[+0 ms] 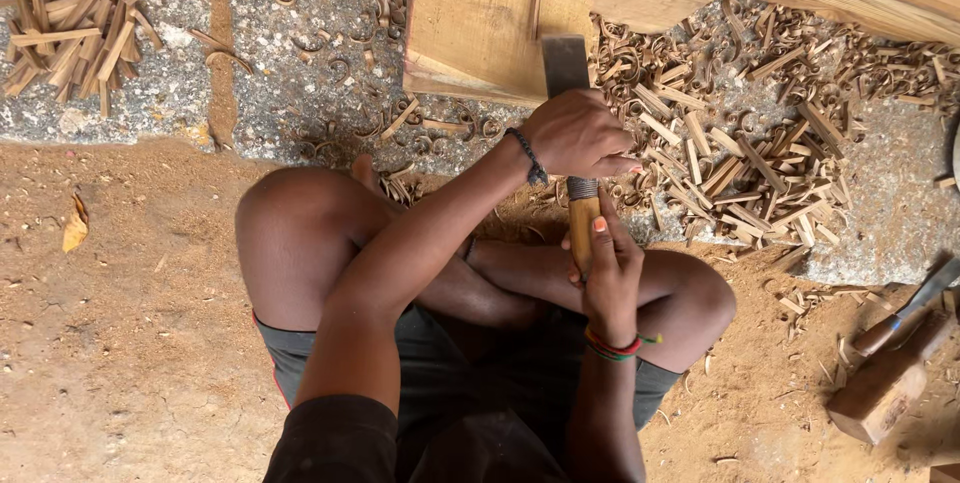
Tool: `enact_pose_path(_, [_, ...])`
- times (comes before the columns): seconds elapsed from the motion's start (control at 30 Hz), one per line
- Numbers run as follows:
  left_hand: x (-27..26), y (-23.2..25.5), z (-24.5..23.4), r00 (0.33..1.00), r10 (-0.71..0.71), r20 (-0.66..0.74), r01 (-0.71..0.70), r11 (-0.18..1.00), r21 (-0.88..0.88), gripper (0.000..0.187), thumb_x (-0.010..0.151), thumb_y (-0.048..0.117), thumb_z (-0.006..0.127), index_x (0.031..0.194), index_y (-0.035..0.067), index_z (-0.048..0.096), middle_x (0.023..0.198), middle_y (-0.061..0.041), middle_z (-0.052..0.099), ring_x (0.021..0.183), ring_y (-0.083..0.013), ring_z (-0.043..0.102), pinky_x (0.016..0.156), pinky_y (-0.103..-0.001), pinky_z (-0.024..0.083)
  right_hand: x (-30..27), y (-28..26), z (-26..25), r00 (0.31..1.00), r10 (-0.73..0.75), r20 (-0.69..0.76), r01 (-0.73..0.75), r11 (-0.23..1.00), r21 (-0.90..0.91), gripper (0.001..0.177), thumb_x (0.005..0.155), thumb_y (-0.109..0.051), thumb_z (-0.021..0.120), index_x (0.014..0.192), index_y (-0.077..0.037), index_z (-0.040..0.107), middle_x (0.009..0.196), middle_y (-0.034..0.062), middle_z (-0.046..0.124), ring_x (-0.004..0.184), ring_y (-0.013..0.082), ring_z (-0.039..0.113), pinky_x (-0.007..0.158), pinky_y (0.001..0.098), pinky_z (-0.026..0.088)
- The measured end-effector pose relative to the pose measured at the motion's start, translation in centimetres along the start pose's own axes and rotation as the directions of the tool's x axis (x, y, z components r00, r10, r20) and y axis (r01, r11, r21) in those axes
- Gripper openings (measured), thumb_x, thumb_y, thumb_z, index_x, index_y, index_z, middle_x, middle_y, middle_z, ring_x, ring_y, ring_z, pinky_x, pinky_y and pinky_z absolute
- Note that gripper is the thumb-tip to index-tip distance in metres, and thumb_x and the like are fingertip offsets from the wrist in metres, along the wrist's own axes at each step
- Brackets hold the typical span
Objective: The person sits cross-legged on the ground and uses a chisel to carve a small rectangular wooden block. They repeatedly strike the chisel with a mallet to remove wood shavings, occasionally pausing to clear debris from the work surface.
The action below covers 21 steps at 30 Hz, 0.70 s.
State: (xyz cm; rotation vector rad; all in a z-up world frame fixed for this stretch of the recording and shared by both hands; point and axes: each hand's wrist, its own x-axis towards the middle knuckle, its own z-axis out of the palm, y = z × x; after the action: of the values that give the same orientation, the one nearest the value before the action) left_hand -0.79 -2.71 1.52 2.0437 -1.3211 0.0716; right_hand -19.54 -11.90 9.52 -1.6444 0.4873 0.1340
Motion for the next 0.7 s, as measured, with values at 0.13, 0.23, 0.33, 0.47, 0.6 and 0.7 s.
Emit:
enact_pose_path(0.13, [-0.2,0.3,-0.3,0.977,0.075,-0.199,-0.083,0.996,-0.031,0.048,0.100,0.050,0.062,0.065,0.017,0.066,0.054,0.000,0.063,0.050,-0.0148,0.052,0.075,-0.037,0.051,0.2,-0.7,-0.9,1.000,0.011,0.012,-0.010,0.994,-0.109,0.053,0.107,-0.028,0.049,0.152,-0.002,0.047,0.073,0.0073,0.064,0.047,0.0069,0.048,0.041,0.0214,0.039])
enact_pose_path(0.23, [0.0,-0.1,0.0,0.969,0.073,-0.234,-0.083,0.996,-0.034,0.045,0.099,0.049,0.062,0.067,0.017,0.068,0.054,0.000,0.064,0.051,-0.0152,0.055,0.071,-0.038,0.051,0.5,-0.7,-0.5,1.000,0.021,0.012,-0.019,0.992,-0.125,0.053,0.106,-0.029,0.048,0.152,-0.003,0.047,0.072,0.0074,0.063,0.044,0.0073,0.047,0.039,0.0217,0.039])
enact_pose_path(0.33, [-0.5,-0.4,0.6,0.990,0.022,-0.139,-0.037,0.994,-0.107,0.048,0.100,0.047,0.061,0.064,0.017,0.068,0.049,-0.001,0.060,0.044,-0.0151,0.054,0.060,-0.038,0.050,0.5,-0.4,-0.3,0.999,0.038,-0.001,-0.038,0.995,-0.091,0.054,0.106,-0.029,0.049,0.153,-0.002,0.047,0.074,0.0074,0.063,0.046,0.0072,0.047,0.039,0.0221,0.039])
enact_pose_path(0.47, [0.0,-0.6,1.4,0.998,0.018,-0.059,-0.025,0.994,-0.104,0.056,0.105,0.046,0.059,0.058,0.016,0.065,0.042,-0.001,0.053,0.035,-0.0132,0.050,0.044,-0.036,0.046,0.5,-0.2,-0.4,0.998,0.061,-0.019,-0.062,0.997,-0.050,0.054,0.106,-0.029,0.049,0.153,-0.001,0.046,0.074,0.0077,0.063,0.046,0.0068,0.047,0.039,0.0216,0.038])
enact_pose_path(0.6, [0.0,-1.1,1.8,0.997,0.031,-0.066,-0.038,0.993,-0.115,0.057,0.106,0.046,0.057,0.058,0.016,0.064,0.040,0.000,0.051,0.033,-0.0123,0.047,0.040,-0.036,0.043,0.6,-0.4,-0.5,0.999,0.047,0.003,-0.047,0.998,-0.042,0.055,0.107,-0.029,0.048,0.154,-0.001,0.045,0.074,0.0075,0.063,0.046,0.0069,0.047,0.039,0.0215,0.039])
enact_pose_path(0.7, [-0.6,-2.0,3.4,0.991,0.036,-0.131,-0.055,0.988,-0.144,0.054,0.103,0.046,0.058,0.058,0.017,0.064,0.039,0.001,0.049,0.031,-0.0103,0.043,0.037,-0.034,0.040,0.8,-0.3,-0.4,0.999,0.038,0.021,-0.037,0.998,-0.057,0.055,0.106,-0.028,0.048,0.154,0.000,0.045,0.074,0.0075,0.063,0.045,0.0072,0.048,0.039,0.0219,0.039])
